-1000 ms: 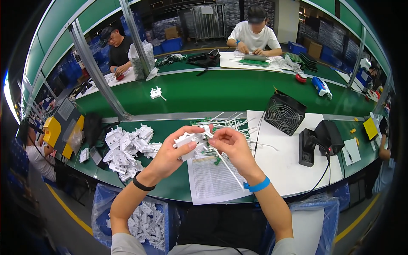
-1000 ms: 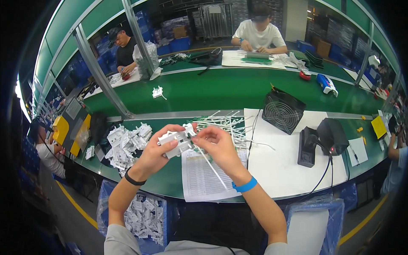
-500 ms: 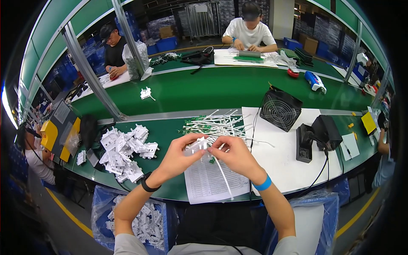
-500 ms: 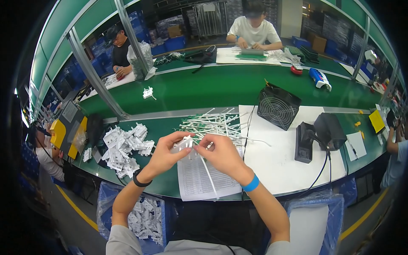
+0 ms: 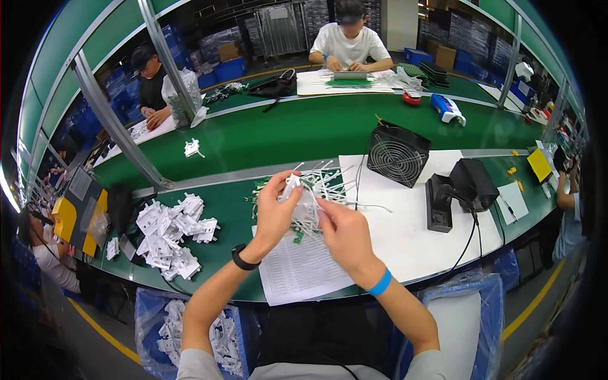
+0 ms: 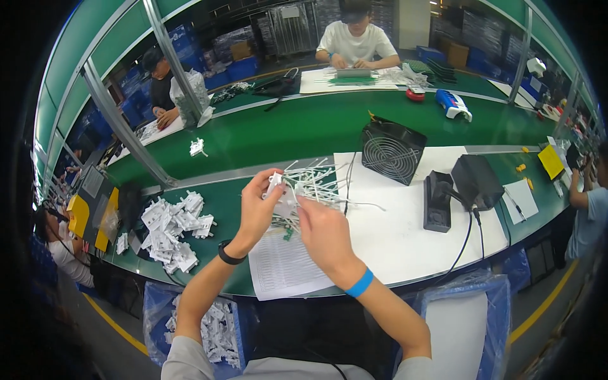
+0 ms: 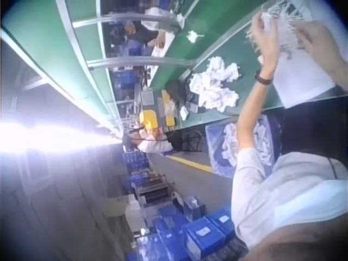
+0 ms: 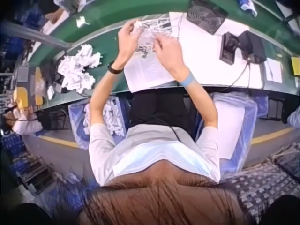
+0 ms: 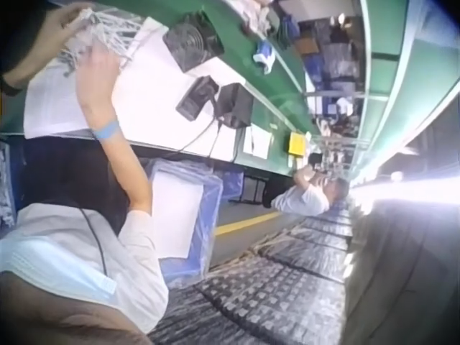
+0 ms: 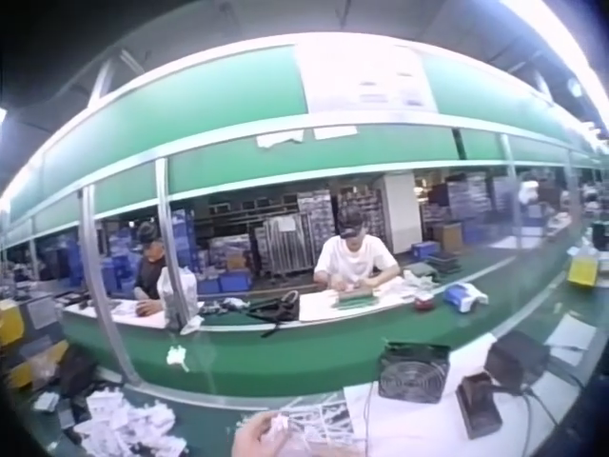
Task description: The person solders wires onto small circuit boards with a soldering iron.
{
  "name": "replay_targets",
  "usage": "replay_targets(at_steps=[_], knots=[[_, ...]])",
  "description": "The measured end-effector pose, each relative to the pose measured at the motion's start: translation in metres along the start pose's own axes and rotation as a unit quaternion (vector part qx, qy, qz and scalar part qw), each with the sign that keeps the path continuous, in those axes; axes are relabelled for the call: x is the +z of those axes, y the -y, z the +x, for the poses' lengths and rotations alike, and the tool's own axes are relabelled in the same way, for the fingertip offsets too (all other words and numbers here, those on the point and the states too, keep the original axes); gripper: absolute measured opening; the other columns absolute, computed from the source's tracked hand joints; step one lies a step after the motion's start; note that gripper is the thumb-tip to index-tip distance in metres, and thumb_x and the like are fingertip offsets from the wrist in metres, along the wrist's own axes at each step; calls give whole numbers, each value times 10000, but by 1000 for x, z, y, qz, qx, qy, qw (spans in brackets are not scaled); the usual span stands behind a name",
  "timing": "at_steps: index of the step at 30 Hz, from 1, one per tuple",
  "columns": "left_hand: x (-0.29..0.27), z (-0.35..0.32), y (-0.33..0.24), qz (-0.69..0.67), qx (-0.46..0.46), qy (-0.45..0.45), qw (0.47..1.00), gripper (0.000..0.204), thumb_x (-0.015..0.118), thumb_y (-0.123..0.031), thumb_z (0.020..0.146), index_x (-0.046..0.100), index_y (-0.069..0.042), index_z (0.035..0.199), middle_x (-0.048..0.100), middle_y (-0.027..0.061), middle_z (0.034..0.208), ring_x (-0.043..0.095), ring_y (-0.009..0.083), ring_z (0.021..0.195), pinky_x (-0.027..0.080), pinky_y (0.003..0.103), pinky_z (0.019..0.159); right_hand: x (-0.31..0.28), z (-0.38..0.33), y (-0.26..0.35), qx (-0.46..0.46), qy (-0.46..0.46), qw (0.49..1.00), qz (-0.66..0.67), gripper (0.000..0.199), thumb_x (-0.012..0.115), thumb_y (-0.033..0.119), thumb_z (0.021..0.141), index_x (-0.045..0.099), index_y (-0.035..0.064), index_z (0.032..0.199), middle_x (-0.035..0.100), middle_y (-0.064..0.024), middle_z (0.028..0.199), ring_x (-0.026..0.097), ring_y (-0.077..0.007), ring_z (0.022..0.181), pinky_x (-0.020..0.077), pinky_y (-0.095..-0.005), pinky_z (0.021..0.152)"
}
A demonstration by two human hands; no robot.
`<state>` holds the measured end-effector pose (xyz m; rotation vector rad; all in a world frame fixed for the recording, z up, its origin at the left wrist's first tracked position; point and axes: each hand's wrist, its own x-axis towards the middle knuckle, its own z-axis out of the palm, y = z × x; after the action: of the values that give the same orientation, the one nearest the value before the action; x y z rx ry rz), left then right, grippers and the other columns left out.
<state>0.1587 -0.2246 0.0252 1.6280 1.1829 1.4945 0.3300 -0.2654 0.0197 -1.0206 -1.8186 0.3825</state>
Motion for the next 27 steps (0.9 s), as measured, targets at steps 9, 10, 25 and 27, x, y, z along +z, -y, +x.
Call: replay_targets(at_steps=[9,10,25,27], knots=[[80,8,6,-118,-118,114,979,430,709,-60,922,597,22,1330,711,61,1031,631,83,887,503,221,764,-35,-34,-10,25,18,977,-210,363,639,44,901,632,5,1262,640,-105,759,665,-253,609,526,-365,534],[80,8,6,-111,-104,119,981,448,713,-54,919,585,26,1341,717,72,1036,645,95,902,512,227,779,-48,-41,-15,45,-53,992,-110,318,633,40,917,646,2,1232,627,-93,729,655,-216,597,521,-342,536],[139,-37,31,-15,-107,326,939,395,783,-201,864,640,-14,1181,718,180,972,680,224,912,525,363,783,-178,-37,-151,216,-324,907,-160,136,718,132,936,671,30,1011,657,-72,746,627,-142,679,489,-274,656],[147,-38,46,19,-62,317,946,399,772,-214,869,650,-3,1185,702,193,1005,673,276,939,522,393,814,-178,-39,-144,213,-354,894,-171,147,699,144,960,647,8,965,645,-65,726,619,-117,675,485,-248,660]])
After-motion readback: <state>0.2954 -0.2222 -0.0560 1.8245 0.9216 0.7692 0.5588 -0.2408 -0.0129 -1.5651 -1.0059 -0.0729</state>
